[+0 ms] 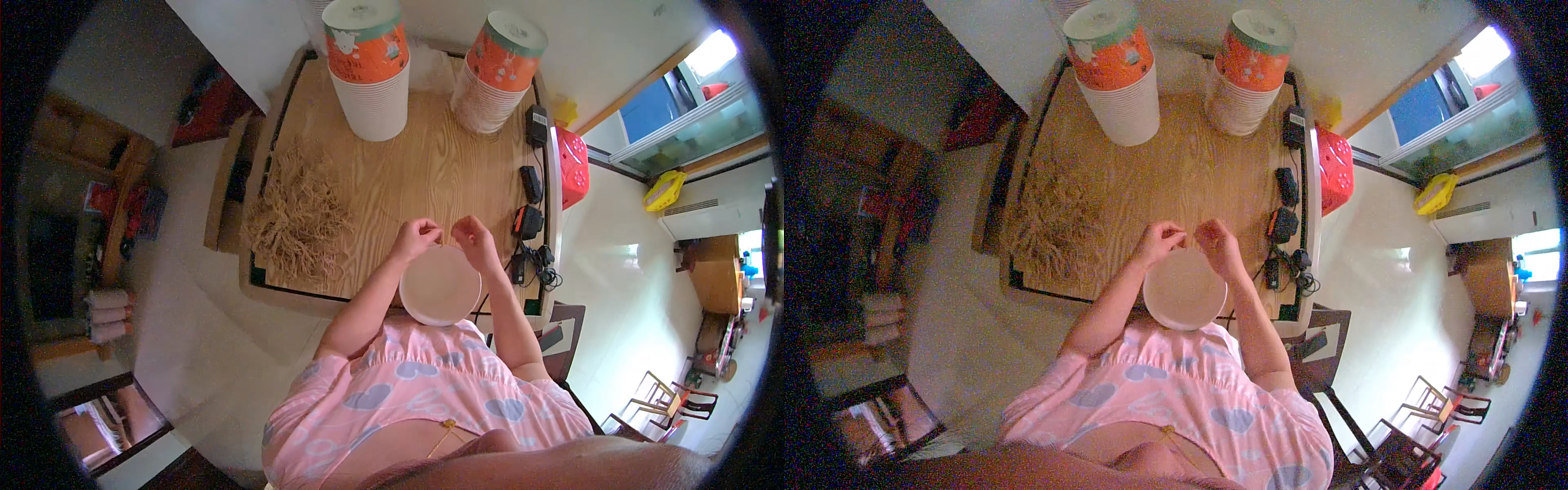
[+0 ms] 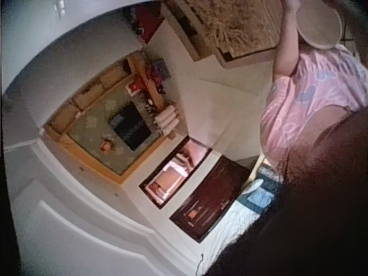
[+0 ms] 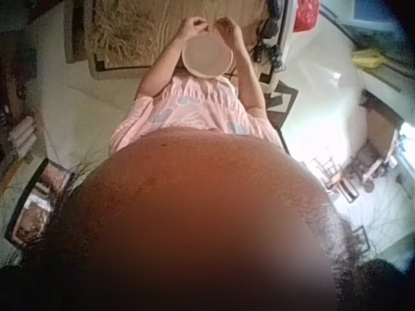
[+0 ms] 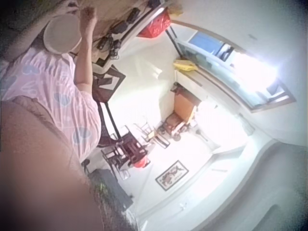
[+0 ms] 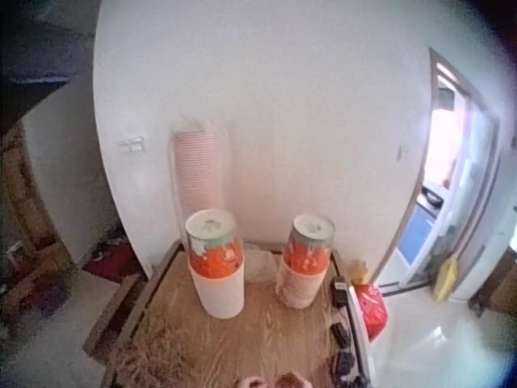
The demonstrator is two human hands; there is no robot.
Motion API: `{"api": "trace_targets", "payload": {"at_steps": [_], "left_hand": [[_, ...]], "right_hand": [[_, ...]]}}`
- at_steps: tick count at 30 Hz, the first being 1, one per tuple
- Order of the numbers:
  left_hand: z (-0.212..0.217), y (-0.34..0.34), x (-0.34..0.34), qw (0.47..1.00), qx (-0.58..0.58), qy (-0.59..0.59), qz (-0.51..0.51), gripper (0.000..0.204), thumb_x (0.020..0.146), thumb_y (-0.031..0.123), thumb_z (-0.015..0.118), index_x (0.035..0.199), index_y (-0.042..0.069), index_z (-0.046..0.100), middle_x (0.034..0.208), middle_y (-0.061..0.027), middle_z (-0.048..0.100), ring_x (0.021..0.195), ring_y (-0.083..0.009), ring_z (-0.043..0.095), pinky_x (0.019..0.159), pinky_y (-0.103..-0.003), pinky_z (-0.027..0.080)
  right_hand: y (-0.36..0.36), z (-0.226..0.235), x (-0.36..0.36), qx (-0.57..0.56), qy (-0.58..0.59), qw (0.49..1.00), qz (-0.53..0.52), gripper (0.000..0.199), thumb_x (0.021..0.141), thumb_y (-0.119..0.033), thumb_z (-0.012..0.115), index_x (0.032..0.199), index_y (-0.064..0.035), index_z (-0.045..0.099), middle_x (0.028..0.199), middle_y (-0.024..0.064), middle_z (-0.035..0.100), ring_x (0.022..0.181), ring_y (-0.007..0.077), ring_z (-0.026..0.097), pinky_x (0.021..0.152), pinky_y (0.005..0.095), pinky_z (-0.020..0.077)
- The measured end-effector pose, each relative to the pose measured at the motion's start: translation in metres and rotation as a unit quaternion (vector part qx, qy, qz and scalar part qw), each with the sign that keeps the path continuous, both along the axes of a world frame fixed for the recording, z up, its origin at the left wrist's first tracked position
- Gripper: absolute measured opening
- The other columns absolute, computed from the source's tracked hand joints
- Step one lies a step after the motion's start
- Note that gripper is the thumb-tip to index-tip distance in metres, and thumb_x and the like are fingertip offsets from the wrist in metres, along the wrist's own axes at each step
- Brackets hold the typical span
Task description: Filling paper cups with shredded paper and organizing stacks of cups on a workbench.
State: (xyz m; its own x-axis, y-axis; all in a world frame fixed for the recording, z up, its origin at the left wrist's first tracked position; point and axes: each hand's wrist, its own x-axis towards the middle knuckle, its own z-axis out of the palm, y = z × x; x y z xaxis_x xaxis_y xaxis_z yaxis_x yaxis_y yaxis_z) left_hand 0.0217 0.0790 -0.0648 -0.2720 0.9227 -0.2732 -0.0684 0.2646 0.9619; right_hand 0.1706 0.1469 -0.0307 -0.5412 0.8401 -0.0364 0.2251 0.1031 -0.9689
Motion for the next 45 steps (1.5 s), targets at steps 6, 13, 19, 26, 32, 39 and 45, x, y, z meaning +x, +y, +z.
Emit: {"api": "trace_targets", "payload": {"at_steps": [6, 13, 19, 26, 32, 39, 45], "left_hand": [[-0.011, 0.001, 0.000, 0.998, -0.005, -0.066, 0.009, 0.010, 0.079, 0.008, 0.058, 0.079, -0.002, 0.061, 0.075, -0.0050, 0.063, 0.067, -0.0103, 0.060, 0.061, -0.024, 0.048], [0.008, -0.002, 0.000, 1.000, -0.007, -0.020, -0.022, 0.012, 0.080, 0.004, 0.056, 0.088, -0.002, 0.062, 0.077, -0.0052, 0.064, 0.066, -0.0106, 0.060, 0.061, -0.024, 0.049], [0.015, 0.001, 0.004, 0.992, -0.020, -0.121, 0.017, 0.012, 0.079, 0.003, 0.057, 0.088, -0.001, 0.063, 0.076, -0.0048, 0.063, 0.070, -0.0102, 0.059, 0.064, -0.023, 0.048], [-0.016, 0.009, -0.005, 0.999, 0.016, -0.042, 0.023, 0.015, 0.077, 0.015, 0.064, 0.085, 0.003, 0.064, 0.072, -0.0015, 0.062, 0.062, -0.0086, 0.054, 0.056, -0.024, 0.043], [-0.018, 0.011, -0.001, 0.998, -0.041, -0.025, 0.028, 0.014, 0.075, 0.015, 0.066, 0.079, 0.001, 0.065, 0.068, -0.0034, 0.062, 0.061, -0.0090, 0.055, 0.055, -0.025, 0.044], [-0.013, 0.007, -0.002, 0.999, 0.038, 0.024, 0.016, 0.019, 0.074, 0.020, 0.068, 0.074, 0.001, 0.066, 0.066, -0.0040, 0.063, 0.058, -0.0089, 0.056, 0.054, -0.026, 0.044], [-0.017, 0.005, -0.006, 0.996, 0.053, 0.066, -0.001, 0.019, 0.074, 0.021, 0.068, 0.077, 0.003, 0.067, 0.067, -0.0057, 0.064, 0.060, -0.0092, 0.058, 0.056, -0.025, 0.045]], "right_hand": [[-0.010, 0.011, -0.007, -0.039, -0.028, 0.999, 0.018, 0.008, 0.081, -0.007, 0.058, 0.086, -0.0014, 0.054, 0.074, 0.0007, 0.057, 0.069, 0.0068, 0.051, 0.061, 0.0208, 0.0403], [0.011, -0.006, -0.011, -0.060, -0.026, 0.995, 0.076, 0.012, 0.079, -0.010, 0.061, 0.087, -0.0017, 0.060, 0.075, 0.0023, 0.061, 0.066, 0.0079, 0.051, 0.059, 0.0227, 0.0420], [0.019, -0.016, -0.013, -0.038, -0.009, 0.999, 0.020, 0.008, 0.079, -0.008, 0.060, 0.082, -0.0005, 0.059, 0.072, 0.0013, 0.059, 0.065, 0.0083, 0.050, 0.059, 0.0245, 0.0417], [-0.005, 0.013, -0.016, 0.042, -0.026, 0.998, -0.028, 0.013, 0.079, -0.010, 0.062, 0.076, -0.0018, 0.053, 0.068, 0.0015, 0.054, 0.063, 0.0083, 0.047, 0.058, 0.0228, 0.0403], [-0.013, 0.013, -0.016, 0.039, -0.038, 0.998, -0.033, 0.010, 0.079, -0.009, 0.062, 0.085, -0.0027, 0.056, 0.072, -0.0005, 0.052, 0.065, 0.0072, 0.047, 0.060, 0.0215, 0.0414], [0.022, 0.032, -0.011, 0.301, -0.081, 0.935, 0.168, 0.014, 0.071, 0.002, 0.061, 0.084, -0.0028, 0.059, 0.075, 0.0105, 0.057, 0.069, 0.0233, 0.057, 0.062, 0.0304, 0.0466], [0.031, 0.041, -0.009, 0.232, -0.123, 0.938, 0.225, 0.005, 0.075, -0.004, 0.060, 0.079, -0.0015, 0.060, 0.074, 0.0127, 0.058, 0.067, 0.0249, 0.058, 0.059, 0.0316, 0.0463]]}}
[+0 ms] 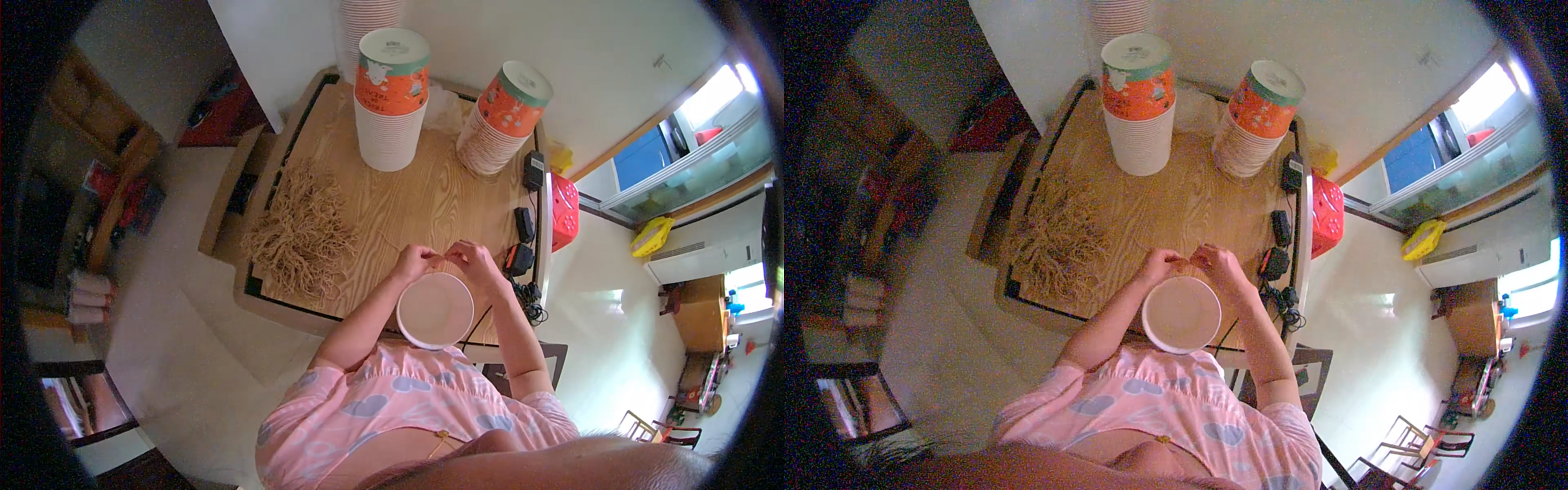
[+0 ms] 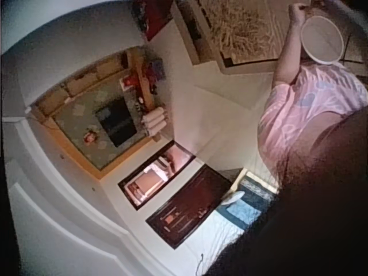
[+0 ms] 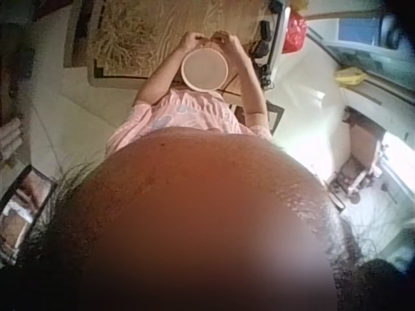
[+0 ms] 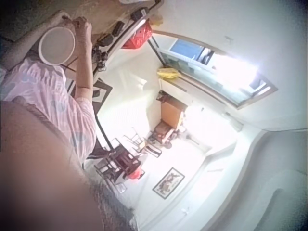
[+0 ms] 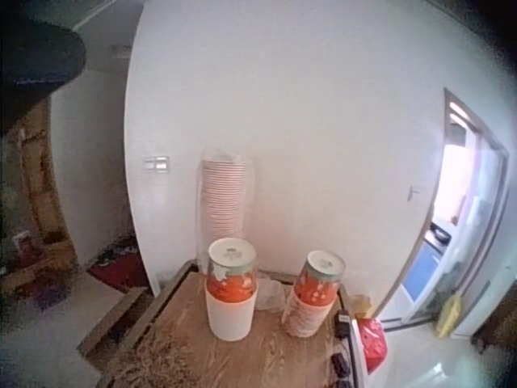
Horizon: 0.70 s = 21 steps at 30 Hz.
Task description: Filling paper cups with shredded paper and organizing stacks of cups on a workbench.
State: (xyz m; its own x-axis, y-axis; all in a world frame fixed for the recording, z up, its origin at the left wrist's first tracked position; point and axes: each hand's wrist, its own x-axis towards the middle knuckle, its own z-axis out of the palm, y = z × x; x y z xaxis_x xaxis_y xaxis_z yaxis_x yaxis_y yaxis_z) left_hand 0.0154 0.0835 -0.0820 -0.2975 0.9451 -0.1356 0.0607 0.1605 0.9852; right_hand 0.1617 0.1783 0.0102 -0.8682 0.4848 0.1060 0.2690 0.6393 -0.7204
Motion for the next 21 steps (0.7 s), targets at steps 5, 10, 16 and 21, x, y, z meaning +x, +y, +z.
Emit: {"api": "trace_targets", "payload": {"at_steps": [5, 10, 16, 21], "left_hand": [[0.007, 0.000, 0.006, 0.999, -0.020, 0.018, 0.020, 0.019, 0.073, 0.021, 0.068, 0.079, 0.003, 0.066, 0.068, -0.0059, 0.064, 0.062, -0.0096, 0.058, 0.058, -0.026, 0.046], [0.007, -0.001, 0.006, 0.999, -0.026, 0.028, 0.016, 0.018, 0.073, 0.020, 0.068, 0.080, 0.003, 0.066, 0.069, -0.0061, 0.064, 0.062, -0.0099, 0.058, 0.058, -0.026, 0.046], [0.018, 0.005, 0.012, 0.998, -0.048, -0.018, 0.031, 0.011, 0.073, 0.002, 0.061, 0.083, 0.003, 0.065, 0.078, -0.0027, 0.064, 0.075, -0.0103, 0.058, 0.070, -0.026, 0.046], [0.004, 0.015, 0.010, 0.997, -0.064, -0.032, 0.034, 0.010, 0.076, 0.012, 0.063, 0.082, 0.005, 0.065, 0.072, -0.0007, 0.062, 0.067, -0.0089, 0.054, 0.062, -0.025, 0.044]], "right_hand": [[0.005, -0.014, 0.001, 0.005, -0.030, 0.999, -0.026, 0.013, 0.081, -0.012, 0.053, 0.080, -0.0010, 0.059, 0.069, 0.0126, 0.057, 0.060, 0.0252, 0.057, 0.054, 0.0325, 0.0447], [0.003, -0.024, -0.002, 0.030, -0.045, 0.998, -0.042, 0.018, 0.082, -0.017, 0.052, 0.077, -0.0005, 0.058, 0.060, 0.0129, 0.053, 0.053, 0.0257, 0.054, 0.050, 0.0338, 0.0422], [0.000, -0.024, -0.004, 0.002, -0.043, 0.997, -0.067, 0.024, 0.083, -0.021, 0.052, 0.073, 0.0009, 0.056, 0.057, 0.0133, 0.050, 0.050, 0.0224, 0.050, 0.050, 0.0323, 0.0409], [-0.006, -0.017, -0.006, -0.071, -0.038, 0.978, -0.193, 0.024, 0.084, -0.021, 0.053, 0.074, 0.0014, 0.056, 0.057, 0.0109, 0.051, 0.051, 0.0143, 0.048, 0.050, 0.0282, 0.0403]]}}
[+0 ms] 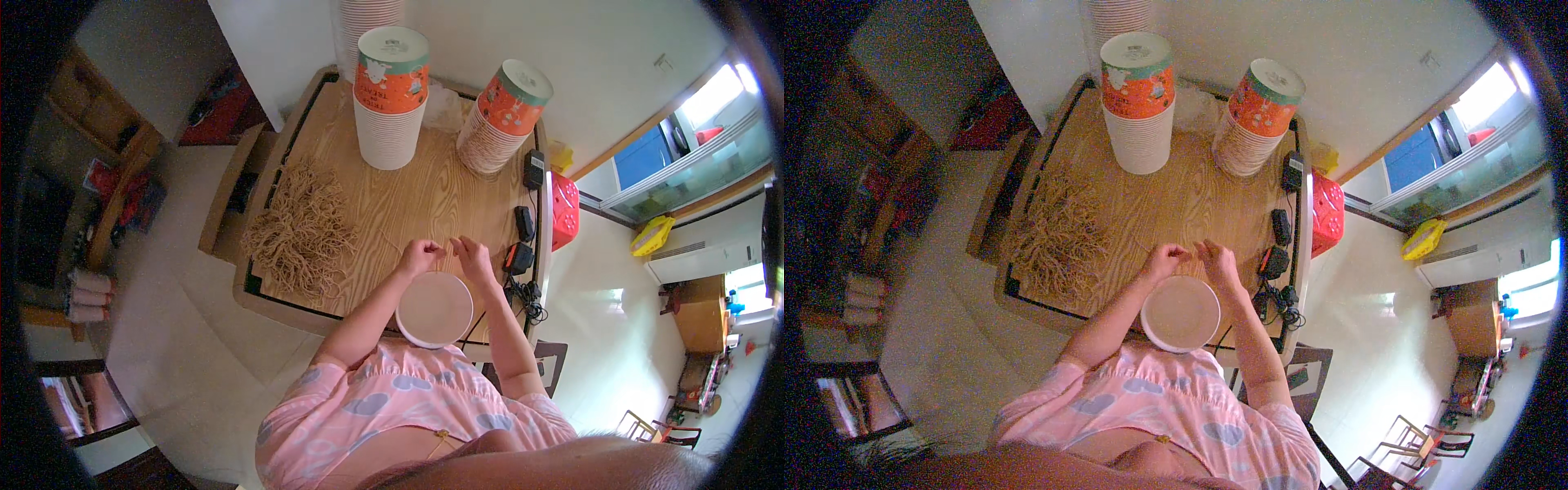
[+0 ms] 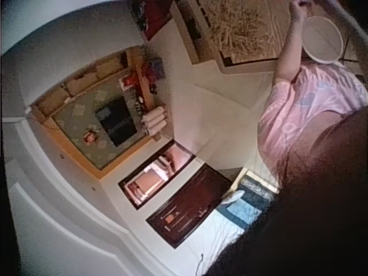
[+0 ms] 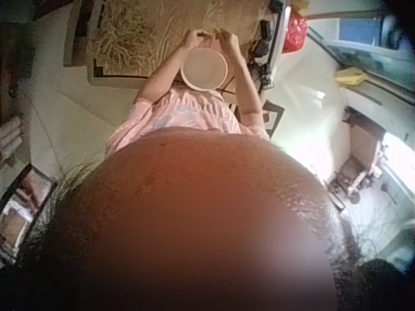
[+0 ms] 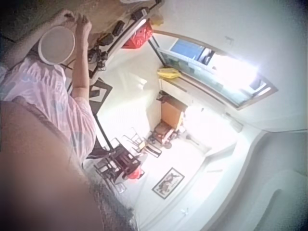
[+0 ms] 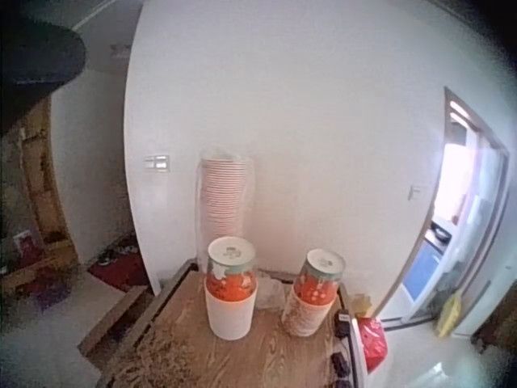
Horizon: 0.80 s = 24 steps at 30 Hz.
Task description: Filling paper cups with shredded paper and organizing stacks of cups on a workbench.
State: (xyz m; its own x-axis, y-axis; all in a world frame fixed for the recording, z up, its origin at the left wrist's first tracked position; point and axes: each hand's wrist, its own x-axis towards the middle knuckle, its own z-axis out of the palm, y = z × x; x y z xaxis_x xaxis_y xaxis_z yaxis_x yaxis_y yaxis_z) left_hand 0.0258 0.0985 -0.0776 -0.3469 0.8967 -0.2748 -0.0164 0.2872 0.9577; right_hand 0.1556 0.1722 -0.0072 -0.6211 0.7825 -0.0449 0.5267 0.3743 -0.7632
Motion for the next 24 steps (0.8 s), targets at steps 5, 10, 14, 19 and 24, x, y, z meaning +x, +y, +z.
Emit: {"api": "trace_targets", "payload": {"at_steps": [5, 10, 14, 19, 24], "left_hand": [[0.005, -0.002, -0.003, 1.000, 0.000, -0.021, -0.010, 0.013, 0.076, 0.016, 0.064, 0.080, 0.004, 0.065, 0.067, 0.0003, 0.060, 0.058, -0.0075, 0.050, 0.054, -0.024, 0.041], [0.008, -0.004, -0.003, 1.000, 0.015, -0.019, -0.016, 0.014, 0.076, 0.017, 0.065, 0.080, 0.004, 0.065, 0.065, 0.0013, 0.059, 0.057, -0.0064, 0.049, 0.052, -0.024, 0.040], [0.014, -0.003, 0.000, 1.000, 0.017, -0.012, -0.011, 0.013, 0.073, 0.014, 0.067, 0.078, 0.002, 0.065, 0.069, -0.0024, 0.063, 0.061, -0.0064, 0.054, 0.057, -0.024, 0.044], [0.011, -0.001, -0.002, 1.000, 0.012, -0.017, -0.005, 0.013, 0.075, 0.012, 0.066, 0.082, 0.002, 0.065, 0.072, -0.0002, 0.063, 0.066, -0.0075, 0.054, 0.061, -0.025, 0.044], [0.009, 0.003, -0.003, 1.000, 0.013, 0.009, -0.025, 0.011, 0.074, 0.011, 0.066, 0.081, 0.002, 0.064, 0.076, -0.0008, 0.063, 0.068, -0.0097, 0.055, 0.065, -0.025, 0.044]], "right_hand": [[-0.004, -0.018, 0.011, -0.047, 0.068, 0.994, -0.067, 0.017, 0.083, -0.018, 0.057, 0.084, -0.0020, 0.061, 0.069, 0.0032, 0.059, 0.063, 0.0078, 0.051, 0.056, 0.0234, 0.0411], [-0.008, -0.020, 0.007, -0.108, 0.164, 0.980, -0.027, 0.015, 0.082, -0.015, 0.058, 0.089, -0.0023, 0.062, 0.071, 0.0020, 0.060, 0.066, 0.0073, 0.053, 0.058, 0.0220, 0.0410], [-0.002, -0.017, 0.003, -0.117, 0.086, 0.989, 0.005, 0.012, 0.082, -0.010, 0.057, 0.087, -0.0014, 0.062, 0.072, 0.0011, 0.060, 0.067, 0.0070, 0.053, 0.059, 0.0220, 0.0412], [0.000, -0.018, -0.004, -0.118, 0.103, 0.988, -0.005, 0.011, 0.081, -0.009, 0.056, 0.085, -0.0001, 0.062, 0.072, 0.0019, 0.060, 0.067, 0.0079, 0.053, 0.060, 0.0223, 0.0421], [0.000, -0.022, -0.005, -0.150, 0.137, 0.979, -0.029, 0.010, 0.079, -0.007, 0.057, 0.080, 0.0014, 0.062, 0.073, 0.0061, 0.064, 0.069, 0.0110, 0.058, 0.062, 0.0270, 0.0463]]}}
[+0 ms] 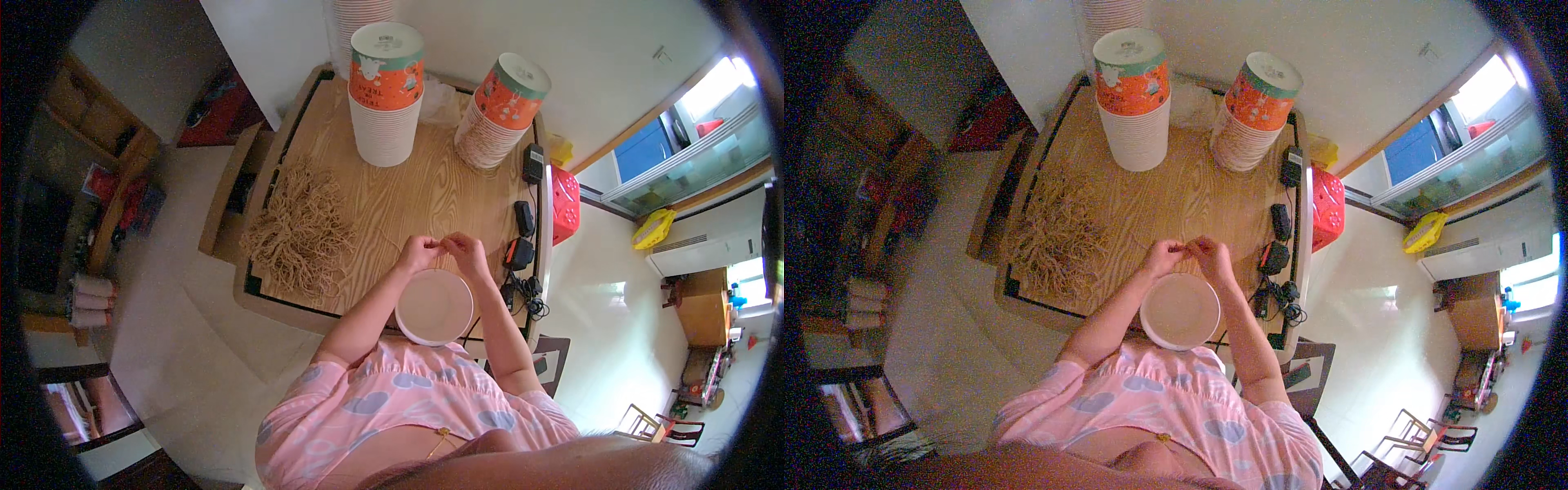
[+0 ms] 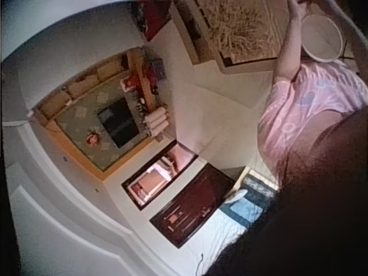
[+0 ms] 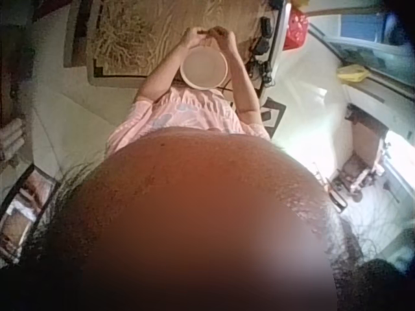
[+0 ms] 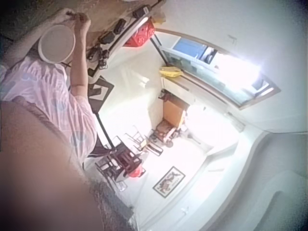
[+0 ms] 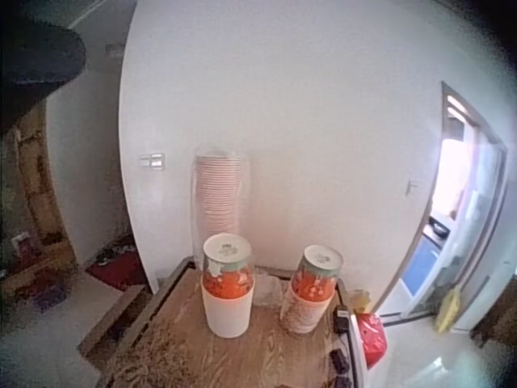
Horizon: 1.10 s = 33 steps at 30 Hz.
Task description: Filling paper cups with shredded paper and organizing stacks of cups on a workbench.
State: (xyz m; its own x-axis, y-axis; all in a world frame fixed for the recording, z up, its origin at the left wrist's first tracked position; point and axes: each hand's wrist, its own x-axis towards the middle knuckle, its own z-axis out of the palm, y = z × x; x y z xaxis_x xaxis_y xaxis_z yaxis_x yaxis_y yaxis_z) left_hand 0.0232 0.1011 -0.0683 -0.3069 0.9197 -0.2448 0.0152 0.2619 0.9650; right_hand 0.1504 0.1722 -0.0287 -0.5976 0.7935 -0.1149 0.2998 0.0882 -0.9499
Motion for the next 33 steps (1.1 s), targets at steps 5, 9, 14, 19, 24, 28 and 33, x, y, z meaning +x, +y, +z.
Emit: {"api": "trace_targets", "payload": {"at_steps": [5, 9, 14, 19, 24, 28, 33], "left_hand": [[-0.012, 0.001, -0.003, 0.998, -0.007, -0.036, 0.047, 0.011, 0.074, 0.013, 0.066, 0.076, 0.002, 0.064, 0.070, -0.0010, 0.062, 0.062, -0.0084, 0.054, 0.059, -0.024, 0.044], [-0.015, 0.004, -0.003, 0.986, 0.007, -0.151, 0.068, 0.012, 0.074, 0.013, 0.065, 0.073, 0.001, 0.063, 0.064, -0.0030, 0.060, 0.057, -0.0083, 0.052, 0.053, -0.024, 0.043], [0.000, 0.005, 0.002, 0.980, -0.001, -0.188, 0.059, 0.013, 0.074, 0.015, 0.066, 0.070, 0.003, 0.061, 0.062, -0.0016, 0.057, 0.053, -0.0078, 0.049, 0.049, -0.022, 0.040], [-0.012, -0.002, -0.003, 0.994, 0.007, -0.099, 0.037, 0.015, 0.074, 0.016, 0.067, 0.066, 0.005, 0.059, 0.058, 0.0004, 0.054, 0.050, -0.0074, 0.047, 0.047, -0.022, 0.038], [0.001, -0.009, 0.002, 0.995, -0.023, -0.094, 0.013, 0.014, 0.074, 0.012, 0.064, 0.071, 0.000, 0.060, 0.064, -0.0043, 0.059, 0.057, -0.0095, 0.053, 0.053, -0.024, 0.043], [-0.004, -0.009, 0.004, 0.989, -0.018, -0.149, 0.013, 0.012, 0.075, 0.012, 0.063, 0.073, 0.000, 0.059, 0.063, -0.0044, 0.059, 0.056, -0.0094, 0.053, 0.052, -0.023, 0.043], [-0.010, -0.009, 0.002, 0.989, -0.007, -0.151, 0.006, 0.015, 0.077, 0.016, 0.063, 0.071, 0.004, 0.058, 0.061, -0.0010, 0.056, 0.050, -0.0075, 0.049, 0.046, -0.022, 0.038]], "right_hand": [[-0.018, 0.029, 0.006, 0.176, -0.022, 0.982, -0.057, 0.006, 0.076, -0.007, 0.061, 0.078, -0.0023, 0.060, 0.080, 0.0091, 0.059, 0.072, 0.0189, 0.057, 0.064, 0.0290, 0.0452], [-0.046, 0.029, 0.006, 0.276, -0.028, 0.959, 0.060, 0.008, 0.071, -0.006, 0.064, 0.078, -0.0056, 0.059, 0.078, 0.0097, 0.055, 0.075, 0.0234, 0.053, 0.066, 0.0317, 0.0438], [-0.052, 0.023, 0.002, 0.209, -0.100, 0.973, 0.006, 0.010, 0.070, -0.006, 0.061, 0.076, -0.0041, 0.053, 0.071, 0.0105, 0.056, 0.069, 0.0258, 0.055, 0.061, 0.0335, 0.0449], [-0.046, 0.010, 0.009, 0.173, -0.071, 0.982, -0.009, 0.008, 0.070, -0.002, 0.058, 0.077, -0.0034, 0.056, 0.070, 0.0106, 0.057, 0.068, 0.0256, 0.057, 0.060, 0.0333, 0.0456], [-0.041, 0.006, 0.017, 0.271, -0.101, 0.957, 0.021, 0.006, 0.070, -0.001, 0.057, 0.075, -0.0034, 0.059, 0.072, 0.0111, 0.059, 0.068, 0.0258, 0.058, 0.061, 0.0324, 0.0466], [-0.044, 0.006, 0.015, 0.284, -0.134, 0.949, 0.029, 0.007, 0.073, -0.005, 0.059, 0.078, -0.0031, 0.063, 0.075, 0.0127, 0.061, 0.067, 0.0260, 0.059, 0.060, 0.0321, 0.0475], [-0.040, 0.010, 0.012, 0.096, -0.162, 0.982, 0.023, 0.013, 0.075, -0.012, 0.063, 0.084, -0.0018, 0.065, 0.075, 0.0144, 0.063, 0.065, 0.0215, 0.061, 0.058, 0.0295, 0.0475]]}}
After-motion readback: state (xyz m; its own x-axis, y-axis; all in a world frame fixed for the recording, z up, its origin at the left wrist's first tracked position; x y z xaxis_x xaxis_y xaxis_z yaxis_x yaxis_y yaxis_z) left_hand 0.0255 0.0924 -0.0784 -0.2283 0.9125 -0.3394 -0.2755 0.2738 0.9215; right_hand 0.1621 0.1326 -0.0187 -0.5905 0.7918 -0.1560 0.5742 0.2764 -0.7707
